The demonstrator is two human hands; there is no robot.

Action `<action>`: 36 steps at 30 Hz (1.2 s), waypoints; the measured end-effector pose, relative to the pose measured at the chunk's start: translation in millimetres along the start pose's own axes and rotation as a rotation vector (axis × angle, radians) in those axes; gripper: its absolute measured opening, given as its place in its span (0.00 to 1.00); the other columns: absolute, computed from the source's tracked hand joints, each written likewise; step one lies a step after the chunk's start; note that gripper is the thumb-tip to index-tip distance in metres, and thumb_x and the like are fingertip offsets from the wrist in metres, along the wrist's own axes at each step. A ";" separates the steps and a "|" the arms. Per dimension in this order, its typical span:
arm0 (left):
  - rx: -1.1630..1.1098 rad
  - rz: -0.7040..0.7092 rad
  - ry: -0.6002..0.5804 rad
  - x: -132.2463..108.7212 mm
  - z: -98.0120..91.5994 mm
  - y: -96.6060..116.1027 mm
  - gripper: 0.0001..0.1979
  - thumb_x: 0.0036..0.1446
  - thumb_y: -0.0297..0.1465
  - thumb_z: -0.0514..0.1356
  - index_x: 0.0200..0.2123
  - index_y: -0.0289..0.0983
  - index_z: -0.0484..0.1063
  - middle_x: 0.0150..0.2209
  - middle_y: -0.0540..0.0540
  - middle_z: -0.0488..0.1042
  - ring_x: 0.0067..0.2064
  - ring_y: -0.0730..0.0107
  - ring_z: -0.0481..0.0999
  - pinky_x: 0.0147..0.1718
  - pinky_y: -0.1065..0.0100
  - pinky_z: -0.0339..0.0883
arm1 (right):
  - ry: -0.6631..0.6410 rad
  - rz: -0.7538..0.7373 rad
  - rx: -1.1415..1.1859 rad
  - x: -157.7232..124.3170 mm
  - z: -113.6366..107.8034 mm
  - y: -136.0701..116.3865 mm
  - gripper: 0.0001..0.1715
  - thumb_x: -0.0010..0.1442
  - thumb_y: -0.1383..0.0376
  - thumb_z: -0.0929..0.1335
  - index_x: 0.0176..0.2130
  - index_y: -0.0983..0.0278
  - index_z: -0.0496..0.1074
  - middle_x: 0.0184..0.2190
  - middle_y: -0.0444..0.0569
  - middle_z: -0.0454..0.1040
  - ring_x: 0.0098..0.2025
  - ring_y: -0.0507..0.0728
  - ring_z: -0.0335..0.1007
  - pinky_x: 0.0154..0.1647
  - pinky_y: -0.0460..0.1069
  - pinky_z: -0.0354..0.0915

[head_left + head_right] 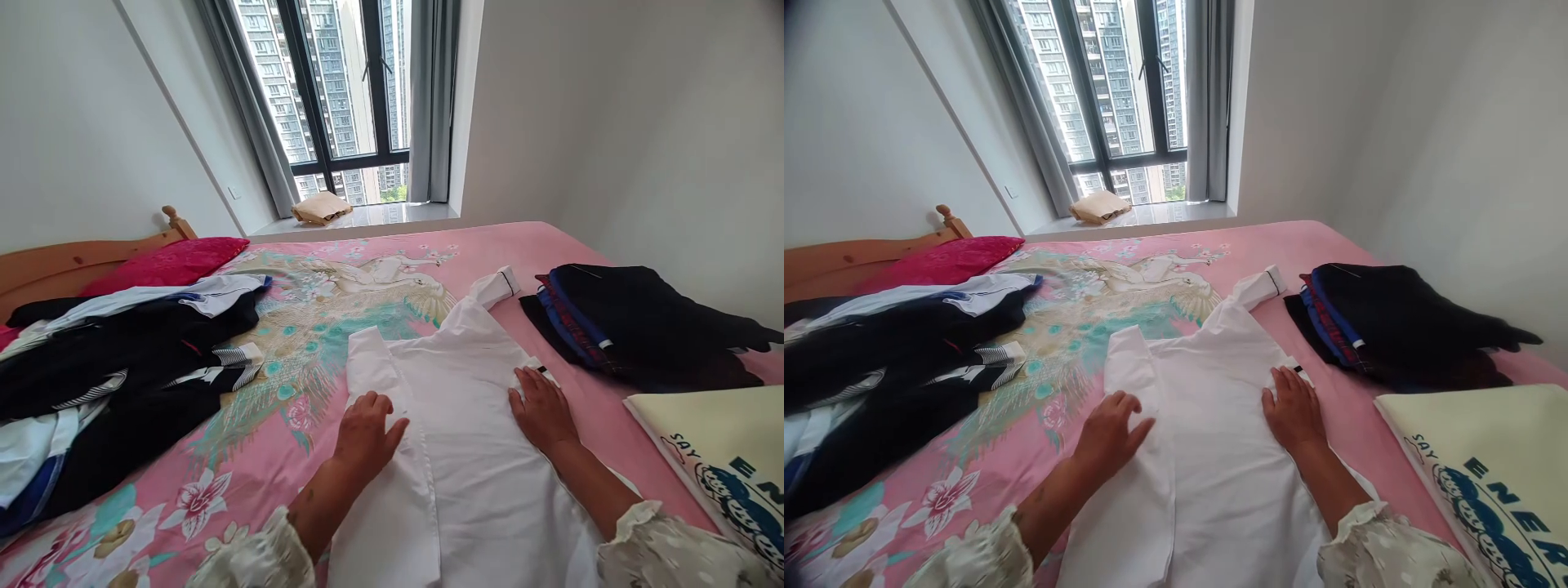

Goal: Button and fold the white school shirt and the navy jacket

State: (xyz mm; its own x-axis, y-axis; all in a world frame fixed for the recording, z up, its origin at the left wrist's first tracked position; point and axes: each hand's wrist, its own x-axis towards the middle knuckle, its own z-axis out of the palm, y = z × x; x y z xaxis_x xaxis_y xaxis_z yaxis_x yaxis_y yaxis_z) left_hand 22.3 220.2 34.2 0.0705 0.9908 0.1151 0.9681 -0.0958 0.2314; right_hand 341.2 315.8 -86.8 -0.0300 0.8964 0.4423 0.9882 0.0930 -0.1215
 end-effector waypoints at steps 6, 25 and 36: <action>0.075 -0.238 -0.357 40.2 10.2 26.3 0.28 0.48 0.46 0.56 0.48 0.34 0.62 0.47 0.36 0.69 0.49 0.48 0.71 0.46 0.55 0.62 | -0.006 0.010 -0.002 0.4 -1.2 -0.8 0.24 0.62 0.61 0.57 0.54 0.68 0.64 0.56 0.56 0.65 0.59 0.60 0.57 0.60 0.57 0.52; 0.129 -0.187 -0.429 50.4 15.1 20.7 0.15 0.57 0.30 0.46 0.43 0.37 0.68 0.43 0.37 0.75 0.45 0.55 0.75 0.41 0.60 0.64 | -0.031 0.047 0.040 1.9 -8.1 -3.5 0.24 0.62 0.61 0.58 0.55 0.68 0.63 0.57 0.56 0.64 0.60 0.60 0.55 0.61 0.57 0.51; 0.076 -0.221 -0.448 54.1 17.5 20.4 0.21 0.54 0.26 0.49 0.52 0.32 0.61 0.49 0.32 0.72 0.50 0.55 0.72 0.46 0.60 0.63 | -0.034 0.051 0.032 1.2 -7.8 -3.7 0.24 0.62 0.61 0.57 0.54 0.67 0.63 0.57 0.55 0.64 0.60 0.59 0.56 0.60 0.56 0.51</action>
State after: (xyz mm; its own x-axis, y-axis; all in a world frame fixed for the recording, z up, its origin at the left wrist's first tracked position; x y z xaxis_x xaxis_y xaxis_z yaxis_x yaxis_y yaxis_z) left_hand 50.0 273.5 28.3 -0.0578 0.9317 -0.3585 0.9852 0.1114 0.1305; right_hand 338.7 313.1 -78.8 0.0143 0.9145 0.4044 0.9832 0.0606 -0.1719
